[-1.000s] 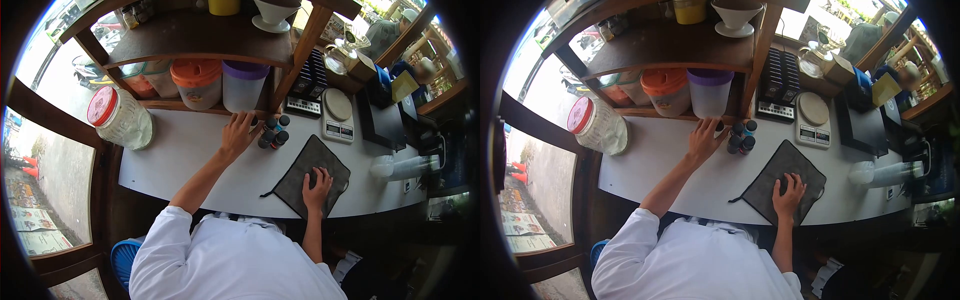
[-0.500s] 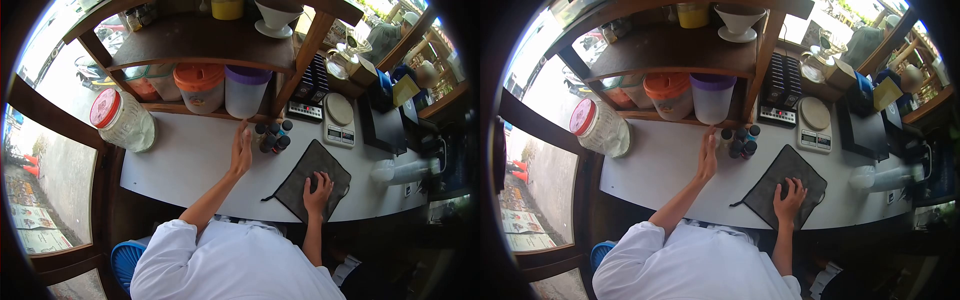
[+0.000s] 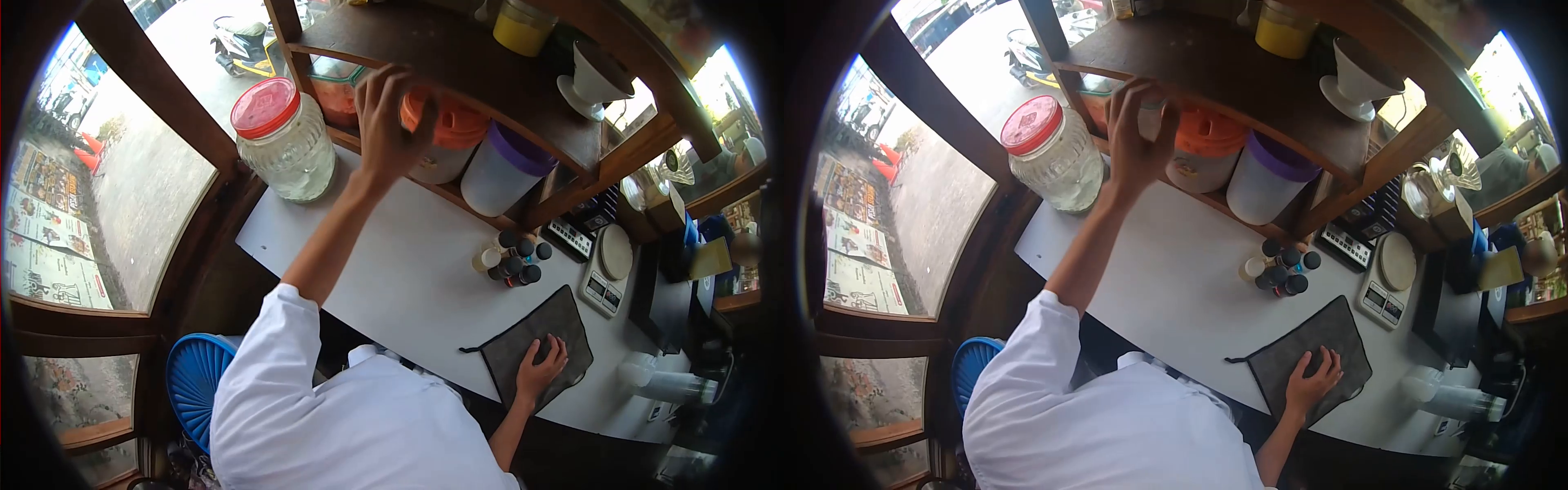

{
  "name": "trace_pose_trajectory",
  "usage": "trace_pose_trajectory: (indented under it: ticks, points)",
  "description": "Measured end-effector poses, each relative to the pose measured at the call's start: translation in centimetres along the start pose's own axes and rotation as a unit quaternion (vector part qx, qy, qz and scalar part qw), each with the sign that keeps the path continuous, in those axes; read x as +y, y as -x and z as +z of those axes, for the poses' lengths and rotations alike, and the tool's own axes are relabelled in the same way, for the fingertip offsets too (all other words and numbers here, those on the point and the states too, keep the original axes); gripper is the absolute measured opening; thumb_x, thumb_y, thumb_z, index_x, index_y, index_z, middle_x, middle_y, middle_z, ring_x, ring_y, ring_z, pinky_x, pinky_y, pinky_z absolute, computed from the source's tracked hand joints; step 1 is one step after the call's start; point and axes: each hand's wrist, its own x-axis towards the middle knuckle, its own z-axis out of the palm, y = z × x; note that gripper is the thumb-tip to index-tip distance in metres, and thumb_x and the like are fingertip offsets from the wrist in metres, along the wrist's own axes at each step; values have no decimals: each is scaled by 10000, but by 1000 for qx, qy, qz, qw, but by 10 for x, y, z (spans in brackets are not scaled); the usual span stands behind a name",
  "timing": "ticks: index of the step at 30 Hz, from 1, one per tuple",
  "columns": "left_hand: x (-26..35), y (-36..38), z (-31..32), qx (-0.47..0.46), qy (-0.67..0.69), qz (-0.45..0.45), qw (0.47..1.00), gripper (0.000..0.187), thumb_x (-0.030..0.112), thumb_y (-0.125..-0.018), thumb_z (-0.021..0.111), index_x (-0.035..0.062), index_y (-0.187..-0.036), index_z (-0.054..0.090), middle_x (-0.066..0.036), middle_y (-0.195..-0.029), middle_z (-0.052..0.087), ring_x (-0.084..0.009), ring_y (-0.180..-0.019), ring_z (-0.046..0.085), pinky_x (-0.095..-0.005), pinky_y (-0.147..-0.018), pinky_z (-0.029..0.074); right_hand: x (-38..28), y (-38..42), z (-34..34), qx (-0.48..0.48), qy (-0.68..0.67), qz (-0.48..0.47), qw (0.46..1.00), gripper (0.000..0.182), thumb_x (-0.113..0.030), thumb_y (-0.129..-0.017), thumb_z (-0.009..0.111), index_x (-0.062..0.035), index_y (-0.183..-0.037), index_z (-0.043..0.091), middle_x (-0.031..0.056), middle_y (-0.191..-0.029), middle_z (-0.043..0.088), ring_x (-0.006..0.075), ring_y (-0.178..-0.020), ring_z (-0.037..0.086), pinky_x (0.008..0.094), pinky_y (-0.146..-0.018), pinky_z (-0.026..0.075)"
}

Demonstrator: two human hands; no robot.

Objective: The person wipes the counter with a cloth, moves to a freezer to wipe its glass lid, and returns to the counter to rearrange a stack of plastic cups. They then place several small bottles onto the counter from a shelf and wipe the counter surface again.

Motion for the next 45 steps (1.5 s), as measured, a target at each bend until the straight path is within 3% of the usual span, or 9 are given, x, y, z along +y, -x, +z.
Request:
trace_pose_trajectory:
  ticks: [7, 11, 23, 32, 33, 34, 37, 41, 45]
  points:
    - [-99, -152, 47, -112, -299, 56, 946, 521, 512, -909, 638, 113, -1244, 626, -180, -1291, 588, -334, -1236, 545, -493, -1010, 451, -2, -2, 1, -2, 4, 6, 1000, 331, -255, -944, 630, -69, -1217, 612, 159, -1319, 529, 376, -1305, 484, 621, -1167, 260]
    - [-224, -208, 119, -134, -288, 135, 939, 480, 488, -952, 609, 111, -1250, 613, -172, -1147, 660, -297, -1080, 642, -472, -882, 519, -4, -3, 0, 8, 1, 24, 1000, 318, -238, -910, 654, -69, -1176, 615, 160, -1278, 530, 377, -1288, 483, 621, -1169, 252]
    - [-219, -219, 113, -367, -293, -11, 883, 440, 465, -975, 603, 109, -1232, 622, -124, -941, 678, -268, -853, 670, -432, -749, 534, -5, -7, -1, 1, 3, 36, 999, 299, -222, -883, 674, -82, -1140, 619, 151, -1270, 535, 362, -1284, 482, 625, -1161, 257]
    - [-143, -205, 66, -375, -162, -85, 909, 410, 448, -992, 599, 108, -1219, 629, -87, -786, 692, -246, -683, 691, -403, -649, 545, -2, -4, -1, 5, -7, 29, 1000, 304, -236, -888, 678, -88, -1149, 626, 140, -1285, 528, 351, -1294, 481, 617, -1166, 261]
    - [-122, -196, 54, -352, -141, -61, 924, 407, 446, -994, 598, 108, -1218, 630, -83, -769, 694, -244, -665, 694, -399, -638, 546, -1, -5, 0, 8, -7, 27, 1000, 304, -237, -890, 681, -90, -1151, 626, 136, -1286, 528, 348, -1295, 482, 614, -1166, 264]
    - [-102, -185, 42, -264, -193, 112, 938, 388, 430, -976, 640, 105, -1188, 651, -96, -865, 710, -244, -766, 708, -398, -692, 547, -3, -3, -1, 7, -8, 28, 1000, 302, -239, -894, 682, -94, -1153, 629, 132, -1283, 533, 344, -1293, 485, 611, -1166, 266]
    - [-34, -142, -3, -176, -107, 219, 954, 295, 292, -899, 755, 88, -1087, 653, -93, -991, 696, -281, -870, 721, -394, -732, 577, -4, -5, -2, 15, -9, 29, 999, 308, -253, -899, 687, -103, -1163, 636, 122, -1281, 544, 334, -1298, 487, 602, -1169, 270]
    - [46, -68, -45, -311, 17, 31, 950, 210, 172, -920, 747, 24, -1035, 653, -110, -931, 650, -212, -849, 685, -343, -720, 521, -5, -3, -4, 10, -13, 33, 999, 301, -248, -913, 680, -104, -1173, 634, 116, -1288, 550, 333, -1289, 495, 584, -1173, 273]
    - [67, 30, -34, -377, 50, 53, 923, 239, 193, -857, 800, 48, -952, 635, -90, -860, 624, -271, -769, 651, -373, -681, 530, -2, -3, -4, 12, -15, 28, 999, 307, -272, -917, 673, -116, -1179, 638, 114, -1302, 542, 328, -1309, 486, 597, -1174, 269]
